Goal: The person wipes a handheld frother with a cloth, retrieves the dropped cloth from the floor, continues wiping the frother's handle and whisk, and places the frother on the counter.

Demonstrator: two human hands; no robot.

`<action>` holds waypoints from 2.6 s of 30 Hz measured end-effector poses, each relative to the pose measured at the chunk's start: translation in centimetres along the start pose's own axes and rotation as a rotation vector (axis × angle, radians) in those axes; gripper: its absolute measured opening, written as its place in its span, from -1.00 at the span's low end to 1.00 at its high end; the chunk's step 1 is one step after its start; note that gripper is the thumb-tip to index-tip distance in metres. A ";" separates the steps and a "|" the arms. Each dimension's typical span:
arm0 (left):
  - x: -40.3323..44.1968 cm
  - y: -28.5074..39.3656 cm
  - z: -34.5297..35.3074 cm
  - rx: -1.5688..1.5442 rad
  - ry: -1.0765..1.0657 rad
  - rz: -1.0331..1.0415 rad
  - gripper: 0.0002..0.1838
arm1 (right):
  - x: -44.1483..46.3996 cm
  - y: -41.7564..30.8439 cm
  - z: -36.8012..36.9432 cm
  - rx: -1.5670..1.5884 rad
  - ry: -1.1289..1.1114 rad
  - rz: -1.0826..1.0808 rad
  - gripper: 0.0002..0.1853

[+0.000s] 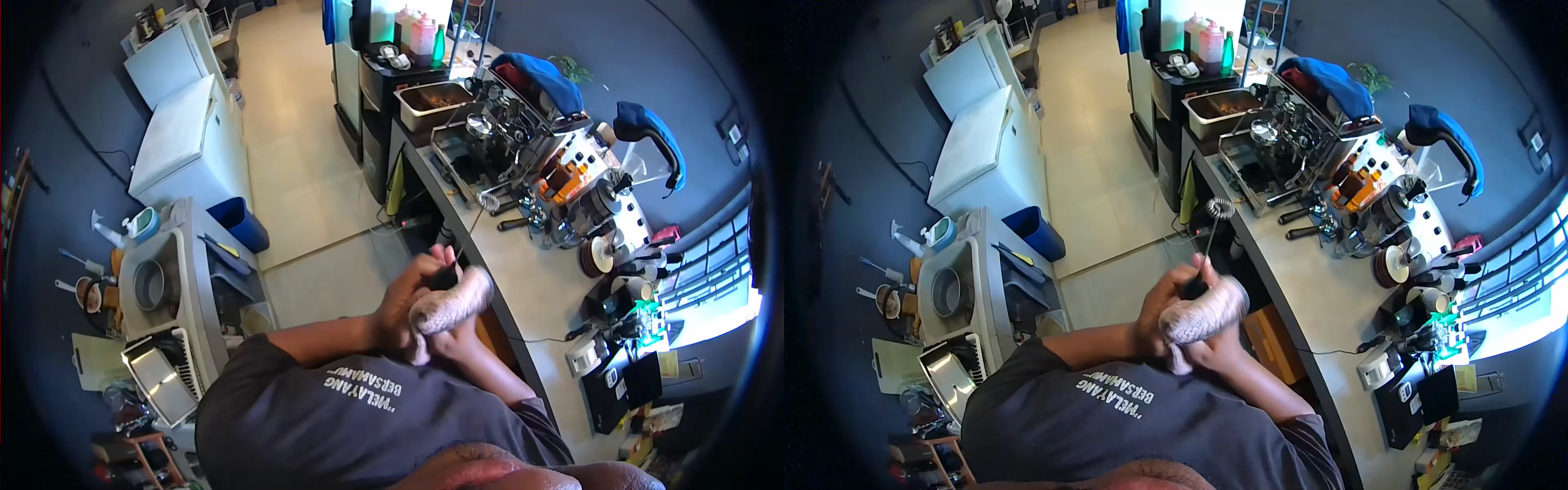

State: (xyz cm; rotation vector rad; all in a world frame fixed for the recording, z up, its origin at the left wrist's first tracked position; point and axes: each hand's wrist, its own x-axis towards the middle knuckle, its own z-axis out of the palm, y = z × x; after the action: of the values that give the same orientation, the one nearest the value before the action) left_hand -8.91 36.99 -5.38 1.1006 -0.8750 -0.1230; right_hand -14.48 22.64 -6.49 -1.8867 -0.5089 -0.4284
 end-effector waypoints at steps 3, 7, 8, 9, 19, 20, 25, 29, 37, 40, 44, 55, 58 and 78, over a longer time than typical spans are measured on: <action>-0.8 1.7 -2.2 -0.006 0.131 -0.038 -0.62 | -3.2 1.9 3.0 -0.060 -0.300 0.023 -0.22; -4.5 3.6 -5.3 0.064 0.079 -0.011 -0.58 | 5.6 -4.0 6.2 -0.170 -0.018 -0.217 -0.17; -5.8 3.8 -6.2 0.074 0.056 0.013 -0.57 | 6.3 -4.5 7.5 -0.171 0.023 -0.275 -0.17; -6.1 5.1 -7.4 0.085 0.030 0.039 -0.55 | 6.9 -4.7 9.0 -0.166 0.031 -0.263 -0.17; -11.3 9.5 -18.2 0.380 0.230 -0.040 -0.61 | 12.0 -6.2 22.0 0.166 0.066 0.071 -0.13; -11.2 9.8 -18.8 0.271 0.241 -0.049 -0.58 | 12.2 -6.2 22.7 0.211 0.052 0.119 -0.13; -8.6 11.9 -21.4 0.071 0.353 0.098 -0.41 | 8.1 -5.8 27.5 0.038 -0.096 0.082 -0.32; -9.5 10.9 -19.8 0.201 0.246 0.008 -0.40 | 7.9 -5.0 23.4 -0.097 -0.062 0.045 -0.35; -6.4 4.9 -12.9 0.016 0.177 -0.043 -0.71 | 2.2 -1.4 17.3 -0.113 0.110 0.282 -0.32; -5.3 1.2 -8.0 0.056 0.062 -0.063 -0.79 | 0.1 -3.0 11.8 -0.440 0.240 0.254 -0.34; -5.6 -1.8 1.1 -0.099 -0.194 -0.260 -0.72 | -3.1 -4.0 2.3 0.279 0.678 0.147 -0.39; 2.8 -9.5 18.5 -0.092 -0.418 -0.160 -0.47 | -16.8 -2.9 -8.8 0.266 0.531 0.562 -0.66; 1.4 -12.8 19.8 -0.038 -0.364 -0.066 -0.44 | -18.0 -2.2 -10.9 0.223 0.647 0.421 -0.73; 23.5 -19.4 23.7 -0.031 -0.750 -0.055 -0.85 | -11.9 7.0 -23.2 -0.493 0.498 0.725 -0.25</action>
State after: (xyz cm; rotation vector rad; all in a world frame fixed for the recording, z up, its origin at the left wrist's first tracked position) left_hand -2.82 -1.06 -4.24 1.0550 -1.4998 -0.6215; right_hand -22.08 -3.03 -9.95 -2.1608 0.6572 -0.5317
